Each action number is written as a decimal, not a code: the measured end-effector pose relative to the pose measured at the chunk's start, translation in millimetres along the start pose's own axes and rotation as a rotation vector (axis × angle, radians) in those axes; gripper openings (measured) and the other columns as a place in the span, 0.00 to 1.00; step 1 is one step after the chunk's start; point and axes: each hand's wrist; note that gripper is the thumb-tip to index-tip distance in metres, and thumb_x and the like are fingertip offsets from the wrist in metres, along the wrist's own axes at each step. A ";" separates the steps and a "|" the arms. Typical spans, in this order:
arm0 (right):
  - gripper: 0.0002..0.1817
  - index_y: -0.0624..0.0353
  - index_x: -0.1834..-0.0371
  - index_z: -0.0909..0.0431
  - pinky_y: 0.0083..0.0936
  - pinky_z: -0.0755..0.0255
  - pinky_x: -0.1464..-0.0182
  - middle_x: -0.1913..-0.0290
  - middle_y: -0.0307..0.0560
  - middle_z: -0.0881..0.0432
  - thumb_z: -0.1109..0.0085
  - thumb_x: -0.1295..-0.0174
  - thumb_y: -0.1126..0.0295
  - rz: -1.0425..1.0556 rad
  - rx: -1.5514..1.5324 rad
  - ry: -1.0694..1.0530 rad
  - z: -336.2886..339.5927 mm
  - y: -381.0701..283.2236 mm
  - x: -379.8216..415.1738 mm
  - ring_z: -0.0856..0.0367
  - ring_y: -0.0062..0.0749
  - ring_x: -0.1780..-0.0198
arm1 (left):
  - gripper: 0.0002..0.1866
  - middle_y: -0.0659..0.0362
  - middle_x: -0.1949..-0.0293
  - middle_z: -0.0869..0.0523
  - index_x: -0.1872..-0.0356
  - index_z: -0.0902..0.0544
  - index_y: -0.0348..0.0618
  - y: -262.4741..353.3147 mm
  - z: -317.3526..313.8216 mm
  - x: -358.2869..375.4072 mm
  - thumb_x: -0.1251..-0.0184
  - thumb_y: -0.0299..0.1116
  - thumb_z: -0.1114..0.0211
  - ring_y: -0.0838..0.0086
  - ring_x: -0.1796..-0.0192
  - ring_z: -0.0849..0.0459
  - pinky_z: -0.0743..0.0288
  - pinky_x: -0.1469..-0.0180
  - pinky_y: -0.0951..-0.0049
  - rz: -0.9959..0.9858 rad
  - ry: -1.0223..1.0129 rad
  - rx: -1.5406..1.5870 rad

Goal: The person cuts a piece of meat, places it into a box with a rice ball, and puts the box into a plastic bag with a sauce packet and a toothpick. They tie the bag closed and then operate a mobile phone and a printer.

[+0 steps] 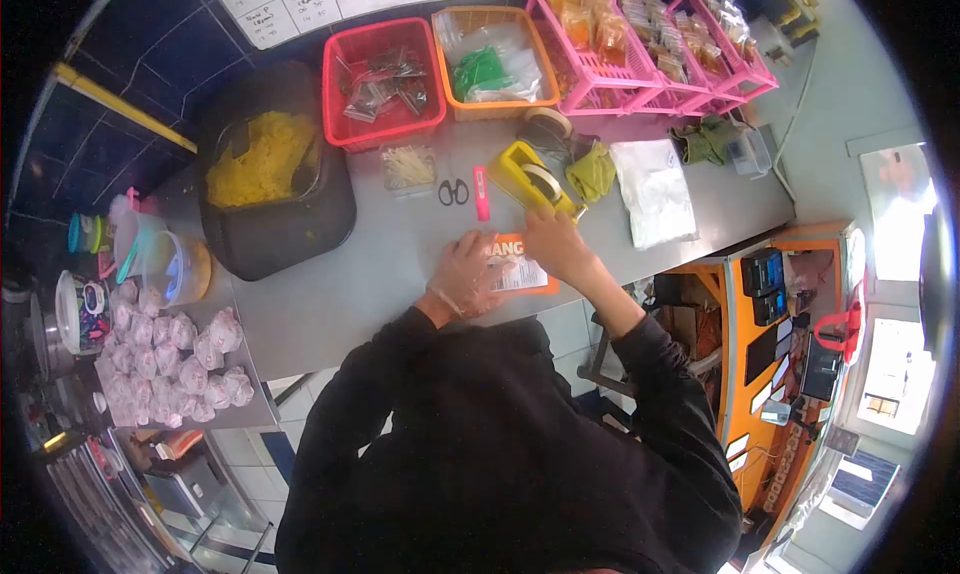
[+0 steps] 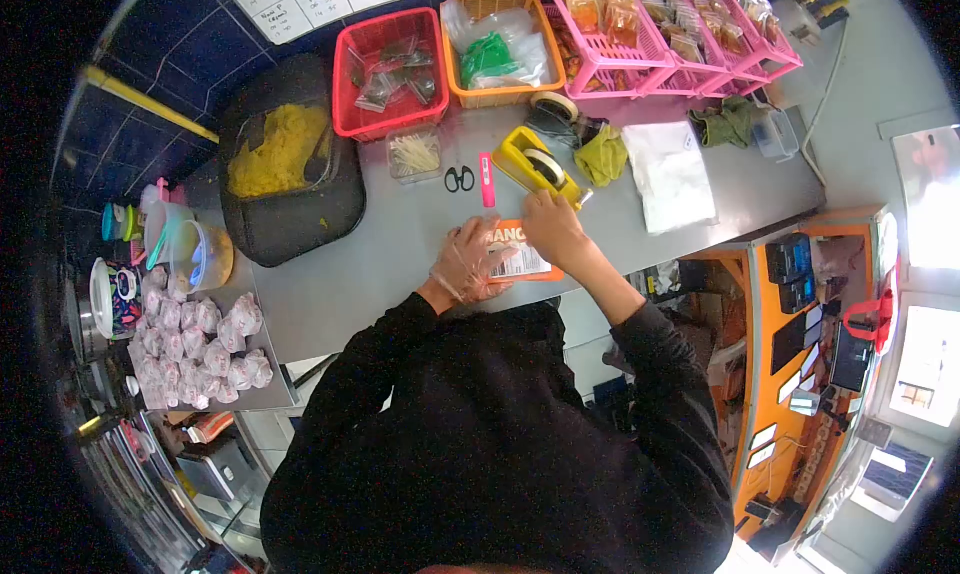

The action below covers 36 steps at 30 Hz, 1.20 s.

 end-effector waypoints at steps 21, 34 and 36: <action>0.15 0.56 0.51 0.19 0.40 0.21 0.48 0.51 0.49 0.21 0.33 0.42 0.69 -0.213 -0.273 0.272 7.4 20.2 29.9 0.21 0.46 0.45 | 0.36 0.43 0.28 0.34 0.38 0.19 0.59 3.7 13.1 -2.9 0.48 0.63 0.28 0.46 0.28 0.35 0.34 0.37 0.40 0.007 -0.027 0.039; 0.10 0.63 0.59 0.19 0.41 0.27 0.46 0.57 0.52 0.19 0.30 0.40 0.72 0.420 -0.885 0.123 74.5 -79.5 29.2 0.20 0.51 0.50 | 0.40 0.51 0.25 0.30 0.22 0.34 0.46 102.8 115.0 104.9 0.29 0.52 0.31 0.59 0.24 0.32 0.41 0.21 0.56 0.496 0.078 1.148; 0.07 0.64 0.63 0.20 0.38 0.27 0.53 0.61 0.50 0.20 0.31 0.39 0.74 0.614 -0.908 0.140 71.0 -108.5 15.5 0.21 0.47 0.56 | 0.40 0.51 0.24 0.31 0.22 0.35 0.46 132.2 113.9 146.9 0.28 0.53 0.32 0.60 0.23 0.33 0.42 0.21 0.56 0.631 0.252 1.214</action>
Point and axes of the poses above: each hand's wrist, its own x-axis away from the middle knuckle, its own z-axis out of the back of the hand, y = z × x
